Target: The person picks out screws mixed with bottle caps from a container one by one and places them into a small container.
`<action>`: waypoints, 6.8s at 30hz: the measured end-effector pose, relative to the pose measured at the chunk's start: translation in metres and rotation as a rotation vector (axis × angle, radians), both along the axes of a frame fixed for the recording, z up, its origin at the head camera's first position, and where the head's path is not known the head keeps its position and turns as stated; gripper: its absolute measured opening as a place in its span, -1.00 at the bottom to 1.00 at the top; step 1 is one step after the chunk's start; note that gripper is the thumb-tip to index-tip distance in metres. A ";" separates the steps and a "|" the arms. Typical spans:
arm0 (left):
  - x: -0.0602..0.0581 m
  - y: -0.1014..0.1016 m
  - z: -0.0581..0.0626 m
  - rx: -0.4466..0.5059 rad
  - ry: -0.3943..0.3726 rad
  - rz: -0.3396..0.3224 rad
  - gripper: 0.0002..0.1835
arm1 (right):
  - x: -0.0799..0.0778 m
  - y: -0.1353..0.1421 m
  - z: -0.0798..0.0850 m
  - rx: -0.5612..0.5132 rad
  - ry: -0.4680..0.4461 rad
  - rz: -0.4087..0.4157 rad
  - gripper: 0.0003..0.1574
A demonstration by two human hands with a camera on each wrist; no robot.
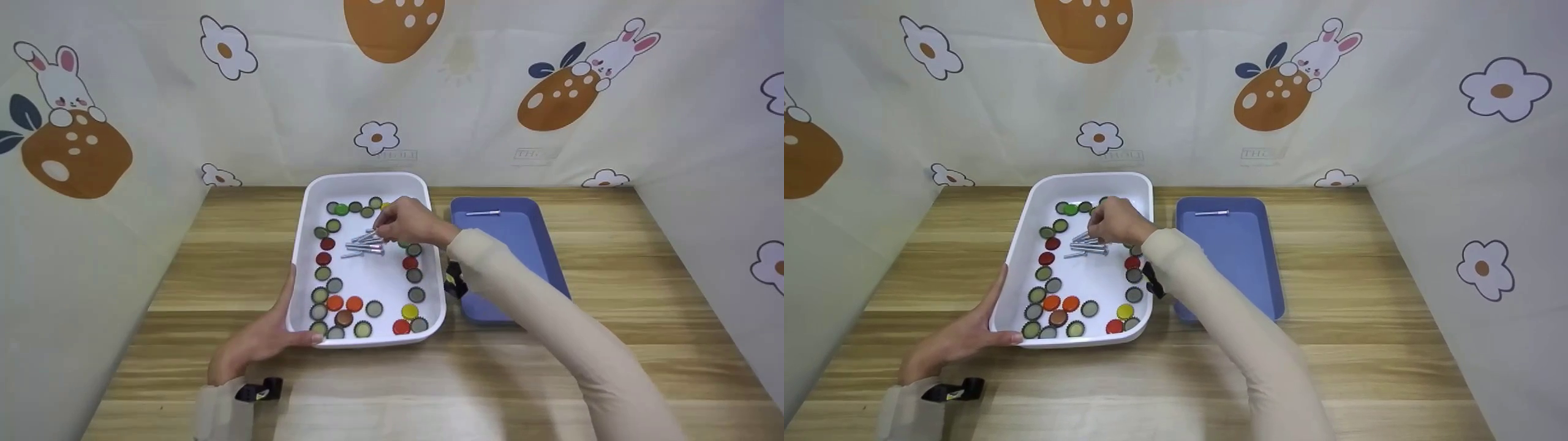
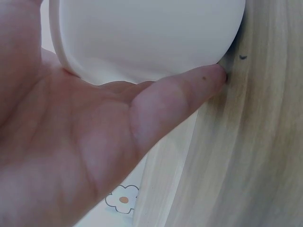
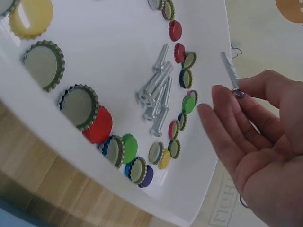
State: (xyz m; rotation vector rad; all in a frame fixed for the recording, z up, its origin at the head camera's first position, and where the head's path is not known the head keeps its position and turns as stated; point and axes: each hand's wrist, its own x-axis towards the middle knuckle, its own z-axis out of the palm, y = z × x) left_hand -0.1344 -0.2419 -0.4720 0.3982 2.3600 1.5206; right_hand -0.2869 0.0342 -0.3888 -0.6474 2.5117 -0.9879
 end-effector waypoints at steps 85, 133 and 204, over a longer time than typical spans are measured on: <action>0.003 0.002 0.004 -0.062 -0.076 0.037 0.47 | -0.035 0.134 -0.057 -0.611 -0.092 -0.478 -0.65; 0.003 0.000 0.003 -0.065 -0.071 0.037 0.48 | -0.049 0.150 -0.089 -0.414 -0.227 -0.800 -0.57; 0.004 0.001 -0.001 -0.025 -0.068 0.036 0.44 | -0.029 0.110 -0.054 -0.763 -0.205 -1.002 -0.86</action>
